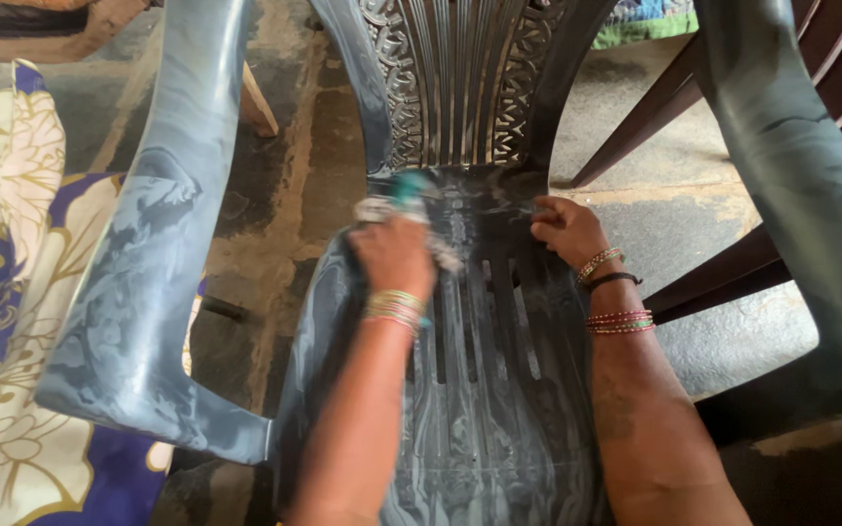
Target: The person wipes the seat, backrest, and underside of a plastic chair with a cloth by hand.
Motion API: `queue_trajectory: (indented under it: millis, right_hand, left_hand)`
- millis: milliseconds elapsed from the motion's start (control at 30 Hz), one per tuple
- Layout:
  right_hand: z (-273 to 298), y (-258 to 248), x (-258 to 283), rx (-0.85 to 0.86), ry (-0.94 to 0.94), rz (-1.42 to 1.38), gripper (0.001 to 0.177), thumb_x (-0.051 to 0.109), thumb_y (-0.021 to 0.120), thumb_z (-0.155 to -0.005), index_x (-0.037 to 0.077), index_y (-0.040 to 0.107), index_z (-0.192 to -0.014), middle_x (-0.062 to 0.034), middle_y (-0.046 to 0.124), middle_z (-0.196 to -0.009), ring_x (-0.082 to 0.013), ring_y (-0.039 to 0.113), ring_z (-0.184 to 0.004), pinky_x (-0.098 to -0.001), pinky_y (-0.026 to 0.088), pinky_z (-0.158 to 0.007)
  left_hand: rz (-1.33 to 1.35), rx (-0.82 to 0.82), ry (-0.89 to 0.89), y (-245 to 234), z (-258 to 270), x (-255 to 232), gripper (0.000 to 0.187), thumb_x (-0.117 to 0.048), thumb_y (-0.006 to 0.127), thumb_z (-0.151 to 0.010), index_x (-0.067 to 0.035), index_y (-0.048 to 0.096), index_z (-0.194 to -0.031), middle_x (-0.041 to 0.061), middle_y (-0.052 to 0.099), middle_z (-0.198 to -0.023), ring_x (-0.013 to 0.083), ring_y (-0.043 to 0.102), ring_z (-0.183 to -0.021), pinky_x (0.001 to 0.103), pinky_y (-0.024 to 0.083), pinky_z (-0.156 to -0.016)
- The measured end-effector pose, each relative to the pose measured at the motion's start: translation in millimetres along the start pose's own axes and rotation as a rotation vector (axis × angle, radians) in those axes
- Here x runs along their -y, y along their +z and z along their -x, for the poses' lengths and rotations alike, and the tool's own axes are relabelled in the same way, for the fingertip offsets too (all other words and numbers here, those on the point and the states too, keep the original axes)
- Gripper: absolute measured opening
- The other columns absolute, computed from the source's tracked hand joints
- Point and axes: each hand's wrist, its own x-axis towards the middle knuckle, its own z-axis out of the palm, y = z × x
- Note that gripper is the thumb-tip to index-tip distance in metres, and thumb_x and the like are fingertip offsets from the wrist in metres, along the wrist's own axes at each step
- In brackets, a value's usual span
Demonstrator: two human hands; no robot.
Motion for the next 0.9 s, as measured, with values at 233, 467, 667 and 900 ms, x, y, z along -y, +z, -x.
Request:
queue_trajectory:
  millis: [233, 467, 667, 900]
  right_hand:
    - [-14.4, 9.4, -28.0, -0.087, -0.169, 0.039, 0.040, 0.012, 0.075, -0.088, 0.003, 0.068, -0.127, -0.0073, 0.076, -0.112, -0.0139, 0.072, -0.101, -0.0285, 0.057, -0.090]
    - [-20.5, 2.4, -40.6, 0.011, -0.199, -0.046, 0.039, 0.011, 0.074, -0.088, 0.004, 0.070, -0.126, -0.0053, 0.076, -0.109, -0.0114, 0.070, -0.098, -0.0275, 0.057, -0.089]
    - [-17.7, 3.3, -38.4, 0.041, -0.194, -0.019, 0.036, 0.010, 0.075, -0.089, 0.003, 0.070, -0.124, -0.0041, 0.076, -0.108, -0.0103, 0.070, -0.098, -0.0263, 0.056, -0.089]
    - [-22.4, 3.8, -40.4, -0.010, -0.180, -0.051, 0.036, 0.010, 0.075, -0.089, 0.003, 0.070, -0.124, -0.0036, 0.075, -0.104, -0.0097, 0.068, -0.093, -0.0257, 0.057, -0.085]
  left_hand:
    - [0.340, -0.035, 0.262, -15.6, 25.9, -2.6, 0.048, -0.025, 0.084, -0.064, -0.011, 0.071, -0.109, 0.020, 0.059, -0.122, 0.0444, 0.051, -0.116, 0.055, 0.041, -0.103]
    - [0.502, 0.257, 0.813, -16.2, 97.0, -115.9, 0.076, -0.015, 0.070, -0.065, -0.004, 0.055, -0.139, 0.026, 0.047, -0.145, 0.0448, 0.043, -0.138, 0.051, 0.038, -0.115]
    - [0.018, 0.161, 0.143, -17.2, 15.1, -17.6, 0.061, -0.030, 0.076, -0.080, -0.030, 0.058, -0.139, 0.031, 0.039, -0.151, 0.0513, 0.025, -0.144, 0.078, 0.017, -0.108]
    - [0.382, 0.265, 0.418, -6.1, 40.0, -38.2, 0.066, -0.011, 0.069, -0.066, -0.024, 0.065, -0.130, 0.015, 0.055, -0.140, 0.0406, 0.048, -0.134, 0.066, 0.040, -0.104]
